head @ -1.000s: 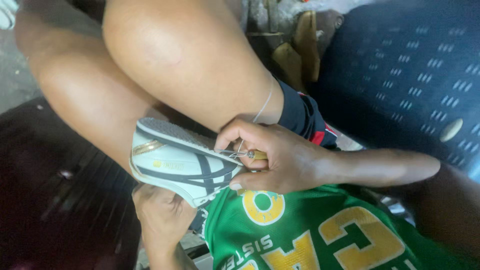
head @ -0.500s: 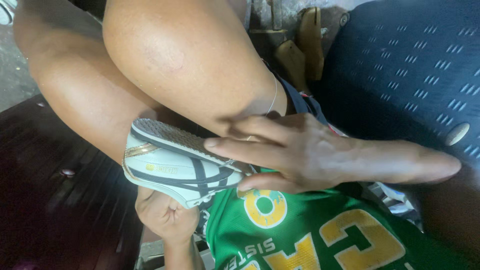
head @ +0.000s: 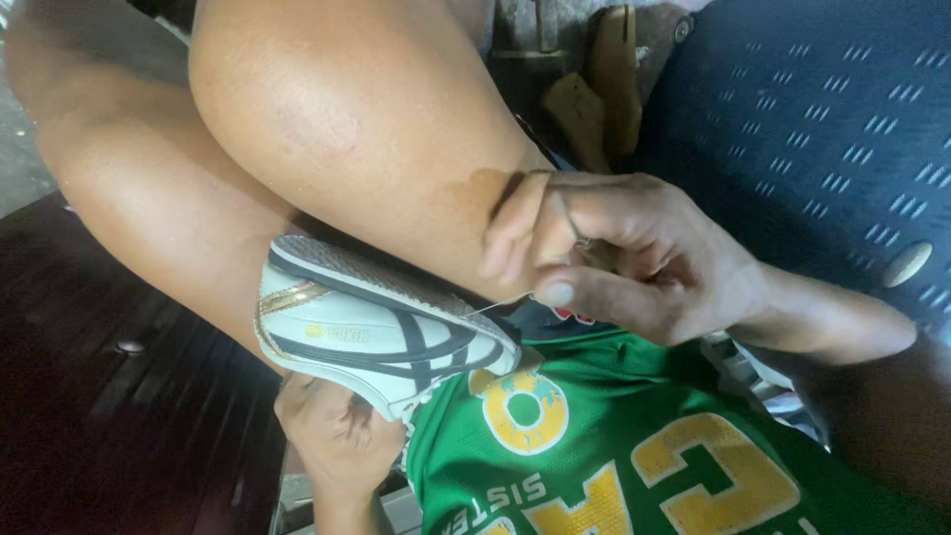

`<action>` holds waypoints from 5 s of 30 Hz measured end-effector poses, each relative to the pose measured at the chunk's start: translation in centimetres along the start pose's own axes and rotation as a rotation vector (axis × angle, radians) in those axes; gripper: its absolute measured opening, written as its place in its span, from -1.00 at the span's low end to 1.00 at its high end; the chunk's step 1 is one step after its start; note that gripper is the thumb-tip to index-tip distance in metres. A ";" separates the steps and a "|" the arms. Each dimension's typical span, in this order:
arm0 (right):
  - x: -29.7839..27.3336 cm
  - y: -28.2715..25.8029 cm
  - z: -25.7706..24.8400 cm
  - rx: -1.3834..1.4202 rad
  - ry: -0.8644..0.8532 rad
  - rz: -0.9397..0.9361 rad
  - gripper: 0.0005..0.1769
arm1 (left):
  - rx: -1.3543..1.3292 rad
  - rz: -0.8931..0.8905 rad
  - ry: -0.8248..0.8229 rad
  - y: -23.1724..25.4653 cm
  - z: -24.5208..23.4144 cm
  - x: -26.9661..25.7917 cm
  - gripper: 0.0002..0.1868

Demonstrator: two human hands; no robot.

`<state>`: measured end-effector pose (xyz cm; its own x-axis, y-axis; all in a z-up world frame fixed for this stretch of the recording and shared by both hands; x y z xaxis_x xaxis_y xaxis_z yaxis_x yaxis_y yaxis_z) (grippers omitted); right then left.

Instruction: The person sews the sole of a white sneaker using a needle and thread. They repeatedly push the needle through the shoe's sole and pull the thread tight, holding the shoe with one hand while stitching with the other.

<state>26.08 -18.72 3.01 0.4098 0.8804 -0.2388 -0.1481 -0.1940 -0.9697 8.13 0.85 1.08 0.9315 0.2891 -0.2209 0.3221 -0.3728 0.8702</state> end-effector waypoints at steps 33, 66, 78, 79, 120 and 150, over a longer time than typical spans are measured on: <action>0.8 -0.8 1.9 0.219 0.074 -0.047 -0.64 | -0.434 -0.335 0.095 -0.1 -0.1 -1.2 -0.71; -1.1 -2.2 8.3 -0.527 -0.220 -0.101 -0.37 | -0.852 -0.218 0.195 -4.7 -0.3 -5.5 -0.47; 0.7 -1.5 3.9 -0.638 -0.216 -0.079 -0.61 | -0.354 0.021 -0.172 -0.6 -1.7 -0.1 -0.68; 1.1 -1.2 3.7 -0.643 -0.247 -0.047 -0.61 | -0.430 -0.005 -0.230 -0.7 -1.9 0.3 -0.64; 5.3 -0.3 6.9 -0.891 -0.642 0.007 -0.67 | 0.174 0.233 -0.309 -2.4 1.0 2.3 -0.77; -0.9 -1.1 1.0 -0.583 -0.120 -0.124 -0.91 | -0.167 0.135 -0.277 2.1 0.8 1.8 -0.90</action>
<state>24.94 -18.90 4.35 0.2830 0.9477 -0.1478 0.4253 -0.2621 -0.8663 10.62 -0.10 2.13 0.9817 -0.0114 -0.1899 0.1820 -0.2355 0.9547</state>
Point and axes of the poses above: each hand's wrist, its own x-axis towards the middle knuckle, its own z-axis out of the palm, y = z × x, the point moved 5 cm from there along x, towards the middle knuckle, and after that the axes turned 1 degree about -x, right-handed, at the moved point
